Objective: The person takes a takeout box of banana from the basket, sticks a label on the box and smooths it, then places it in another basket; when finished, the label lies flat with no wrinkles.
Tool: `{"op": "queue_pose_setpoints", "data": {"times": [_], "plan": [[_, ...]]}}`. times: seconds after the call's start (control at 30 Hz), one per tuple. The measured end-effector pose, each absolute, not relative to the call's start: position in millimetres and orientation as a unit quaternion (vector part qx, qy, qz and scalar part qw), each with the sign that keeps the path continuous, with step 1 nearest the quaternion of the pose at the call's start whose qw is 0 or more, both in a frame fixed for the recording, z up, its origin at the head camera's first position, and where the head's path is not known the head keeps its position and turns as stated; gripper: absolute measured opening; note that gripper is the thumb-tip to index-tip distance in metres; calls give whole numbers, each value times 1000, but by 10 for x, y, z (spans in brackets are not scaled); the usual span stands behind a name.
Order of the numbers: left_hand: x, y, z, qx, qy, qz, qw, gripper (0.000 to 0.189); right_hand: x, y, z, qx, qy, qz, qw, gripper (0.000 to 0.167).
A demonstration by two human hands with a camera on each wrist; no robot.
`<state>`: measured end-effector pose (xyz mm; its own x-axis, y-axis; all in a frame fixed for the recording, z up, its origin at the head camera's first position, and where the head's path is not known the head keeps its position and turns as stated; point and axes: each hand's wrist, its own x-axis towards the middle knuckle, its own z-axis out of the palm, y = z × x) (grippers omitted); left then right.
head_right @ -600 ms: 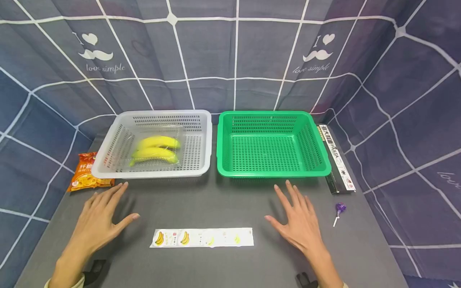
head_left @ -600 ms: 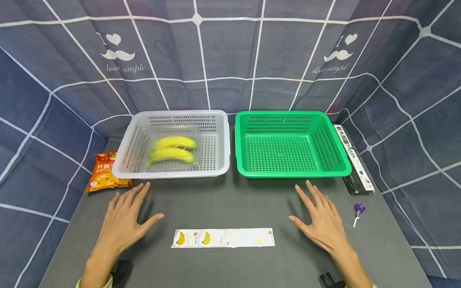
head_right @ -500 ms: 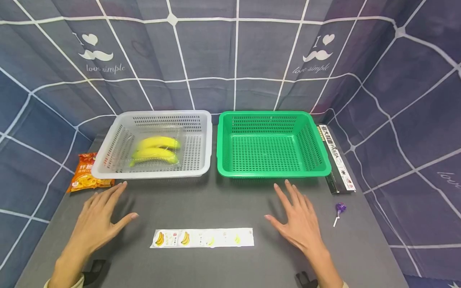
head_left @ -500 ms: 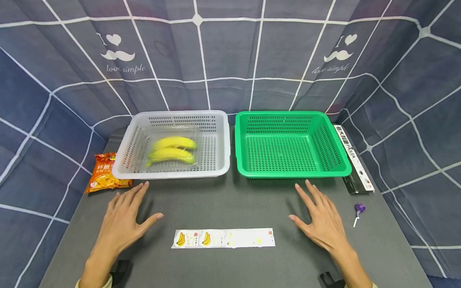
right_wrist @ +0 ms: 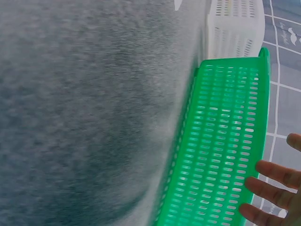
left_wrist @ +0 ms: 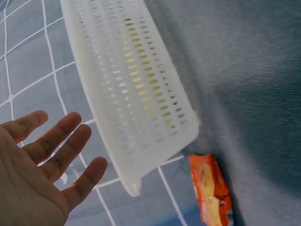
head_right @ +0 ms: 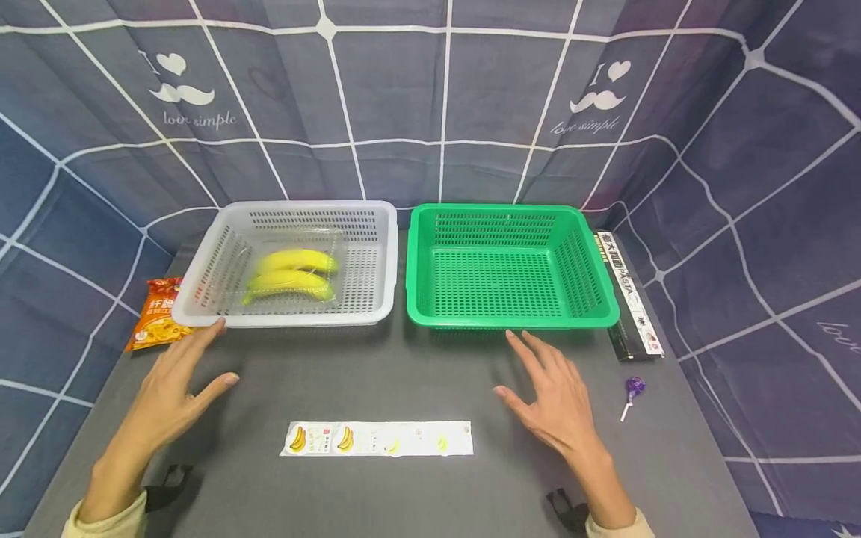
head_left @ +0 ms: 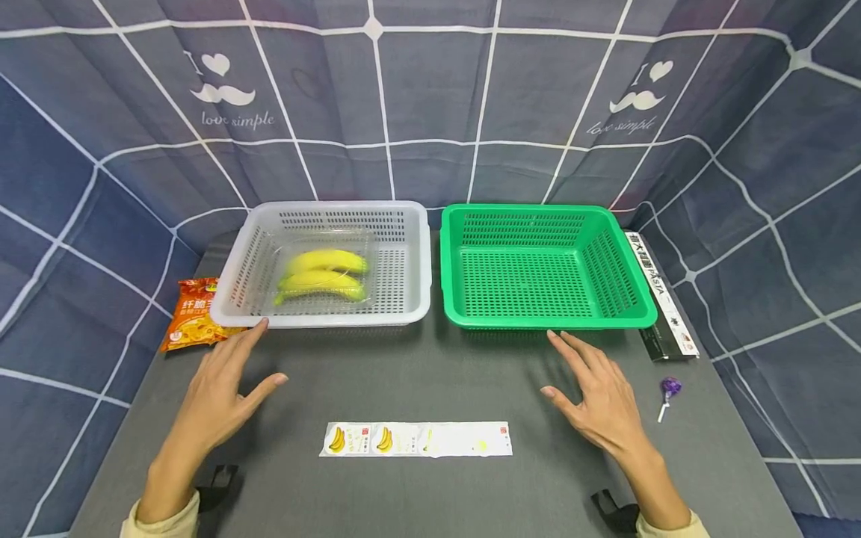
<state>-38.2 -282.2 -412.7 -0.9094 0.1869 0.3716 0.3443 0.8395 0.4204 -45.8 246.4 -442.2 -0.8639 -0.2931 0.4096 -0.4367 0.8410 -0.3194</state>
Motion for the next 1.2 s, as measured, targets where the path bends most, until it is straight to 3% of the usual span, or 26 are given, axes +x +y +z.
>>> {"op": "queue_pose_setpoints", "data": {"times": [0.43, 0.67, 0.83, 1.0, 1.2], "plan": [[-631, -2970, -4031, -114, -931, -264, 226, 85, -724, 2348, -4177, 247, -924, 232, 180, 77], [-780, -3083, -4060, -87, -930, -280, 223, 85, -943, 2252, -4121, 273, -915, 240, 177, 76], [-904, -3148, -4119, -76, -928, -284, 229, 86, -1110, 2171, -4126, 295, -906, 282, 117, 73], [-997, -3196, -4175, -34, -933, -299, 198, 89, -1250, 2097, -4123, 306, -890, 335, 43, 77], [-1052, -3241, -4247, -32, -927, -328, 179, 85, -1373, 1957, -4067, 336, -879, 337, 29, 77]]}}
